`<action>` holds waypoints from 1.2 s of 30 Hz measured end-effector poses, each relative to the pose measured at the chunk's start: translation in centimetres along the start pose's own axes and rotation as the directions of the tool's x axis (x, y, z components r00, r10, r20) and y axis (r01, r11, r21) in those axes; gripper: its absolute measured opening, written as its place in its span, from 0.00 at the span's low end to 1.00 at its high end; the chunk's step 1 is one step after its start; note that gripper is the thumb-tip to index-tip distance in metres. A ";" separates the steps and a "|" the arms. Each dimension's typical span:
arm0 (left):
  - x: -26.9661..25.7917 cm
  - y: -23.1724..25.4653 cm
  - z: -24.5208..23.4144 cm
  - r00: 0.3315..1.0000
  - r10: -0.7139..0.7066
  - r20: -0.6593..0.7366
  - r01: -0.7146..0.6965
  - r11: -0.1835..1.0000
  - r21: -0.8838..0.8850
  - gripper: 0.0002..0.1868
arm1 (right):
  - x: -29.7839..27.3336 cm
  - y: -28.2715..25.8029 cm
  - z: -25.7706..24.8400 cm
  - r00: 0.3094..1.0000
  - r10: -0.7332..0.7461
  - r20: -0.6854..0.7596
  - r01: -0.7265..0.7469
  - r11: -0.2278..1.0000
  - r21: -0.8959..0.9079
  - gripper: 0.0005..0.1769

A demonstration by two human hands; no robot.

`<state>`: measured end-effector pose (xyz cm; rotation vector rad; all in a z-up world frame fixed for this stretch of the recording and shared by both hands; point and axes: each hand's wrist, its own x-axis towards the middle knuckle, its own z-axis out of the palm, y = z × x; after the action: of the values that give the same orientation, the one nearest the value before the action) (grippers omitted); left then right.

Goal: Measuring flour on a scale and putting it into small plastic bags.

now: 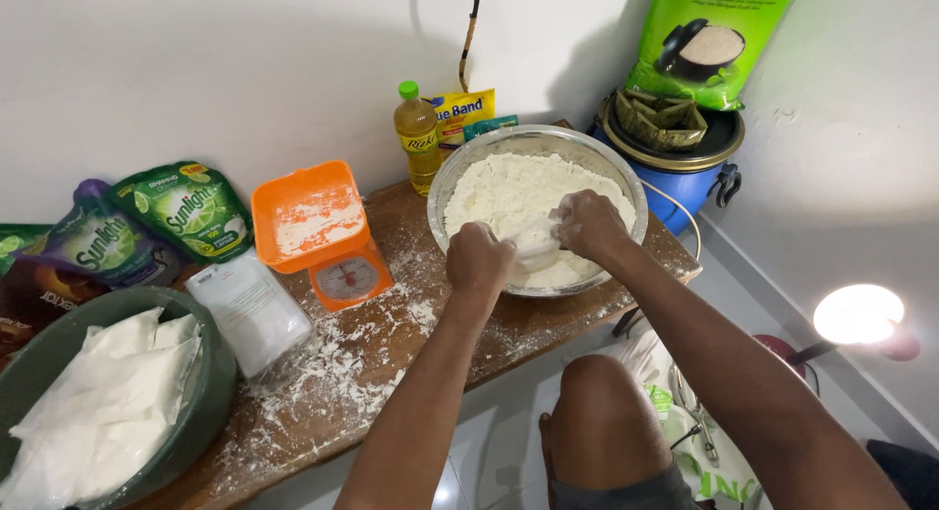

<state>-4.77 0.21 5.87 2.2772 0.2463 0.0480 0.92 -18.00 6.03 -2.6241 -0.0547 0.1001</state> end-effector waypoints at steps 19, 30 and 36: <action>1.5 0.2 0.0 0.988 0.150 -0.027 -0.151 0.987 -0.047 0.16 | -1.3 -0.7 -0.4 0.995 -0.029 -0.093 0.026 0.999 -0.036 0.10; 2.9 -3.2 4.6 0.995 0.064 -0.081 -0.081 0.971 -0.225 0.12 | 0.0 0.1 2.4 0.995 0.002 -0.105 -0.011 0.996 -0.088 0.11; 4.1 -3.6 5.0 0.995 0.020 -0.103 -0.045 0.967 -0.253 0.11 | -0.8 -1.6 0.9 0.993 0.013 -0.114 -0.020 0.998 -0.065 0.10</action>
<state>-0.79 -0.40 -0.26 2.0247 0.2403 0.1997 0.01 -16.19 6.12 -2.6909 0.0030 -0.0462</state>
